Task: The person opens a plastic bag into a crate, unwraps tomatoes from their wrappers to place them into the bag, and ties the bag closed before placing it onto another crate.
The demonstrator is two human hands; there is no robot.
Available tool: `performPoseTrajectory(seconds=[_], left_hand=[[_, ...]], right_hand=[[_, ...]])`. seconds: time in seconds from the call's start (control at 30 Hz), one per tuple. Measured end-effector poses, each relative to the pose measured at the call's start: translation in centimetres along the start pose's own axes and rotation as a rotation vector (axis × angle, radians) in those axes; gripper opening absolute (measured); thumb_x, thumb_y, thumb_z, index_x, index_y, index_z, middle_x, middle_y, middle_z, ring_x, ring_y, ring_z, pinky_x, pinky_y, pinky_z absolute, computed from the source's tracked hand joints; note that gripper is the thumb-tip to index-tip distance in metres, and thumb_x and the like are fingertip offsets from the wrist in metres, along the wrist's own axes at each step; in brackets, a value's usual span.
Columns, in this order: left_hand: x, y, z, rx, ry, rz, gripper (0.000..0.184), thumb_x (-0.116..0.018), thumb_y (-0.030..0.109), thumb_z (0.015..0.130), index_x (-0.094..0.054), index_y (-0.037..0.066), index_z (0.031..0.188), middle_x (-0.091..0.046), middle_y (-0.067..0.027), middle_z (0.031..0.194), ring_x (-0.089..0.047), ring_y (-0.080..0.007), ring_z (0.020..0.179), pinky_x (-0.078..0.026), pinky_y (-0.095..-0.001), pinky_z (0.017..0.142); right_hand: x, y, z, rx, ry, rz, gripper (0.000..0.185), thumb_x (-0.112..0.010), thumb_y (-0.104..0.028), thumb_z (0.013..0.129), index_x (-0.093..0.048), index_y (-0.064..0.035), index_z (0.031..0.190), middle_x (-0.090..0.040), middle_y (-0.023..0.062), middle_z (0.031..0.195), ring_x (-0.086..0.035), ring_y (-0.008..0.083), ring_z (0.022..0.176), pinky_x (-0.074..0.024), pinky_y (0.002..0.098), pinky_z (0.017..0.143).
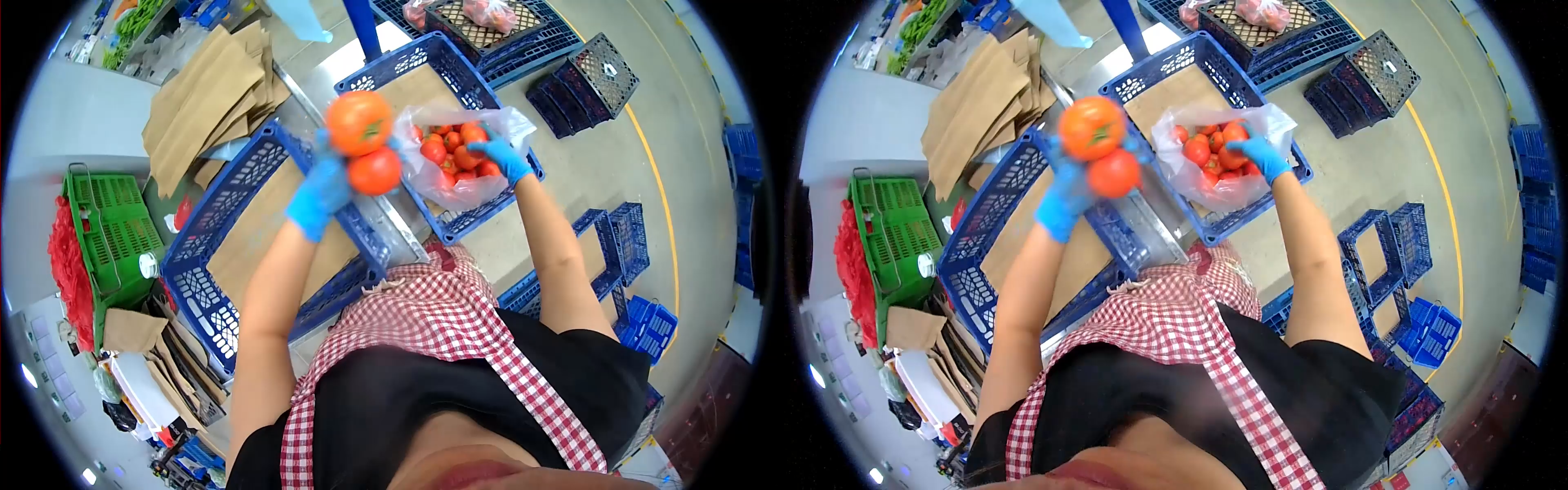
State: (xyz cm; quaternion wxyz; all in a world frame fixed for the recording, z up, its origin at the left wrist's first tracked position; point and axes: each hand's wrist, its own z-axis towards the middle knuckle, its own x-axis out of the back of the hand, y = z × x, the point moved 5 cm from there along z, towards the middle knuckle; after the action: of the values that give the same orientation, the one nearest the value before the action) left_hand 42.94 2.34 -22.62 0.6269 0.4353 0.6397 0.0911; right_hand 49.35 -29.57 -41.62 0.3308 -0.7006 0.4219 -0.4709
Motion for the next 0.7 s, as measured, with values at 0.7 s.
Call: performPoseTrajectory(seconds=[0.7], left_hand=[[13.3, -19.7, 12.6, 0.362, 0.194, 1.182, 0.061, -0.064, 0.032, 0.074, -0.045, 0.009, 0.127, -0.053, -0.0166, 0.119, -0.057, -0.0337, 0.098, -0.049, -0.0426, 0.078]], right_hand=[[-3.6, -1.5, -6.9, -0.127, 0.312, 0.381, 0.038, -0.057, -0.024, 0.087, -0.053, 0.0016, 0.115, -0.058, 0.0086, 0.107, -0.054, 0.0168, 0.095, -0.0444, 0.0295, 0.083]])
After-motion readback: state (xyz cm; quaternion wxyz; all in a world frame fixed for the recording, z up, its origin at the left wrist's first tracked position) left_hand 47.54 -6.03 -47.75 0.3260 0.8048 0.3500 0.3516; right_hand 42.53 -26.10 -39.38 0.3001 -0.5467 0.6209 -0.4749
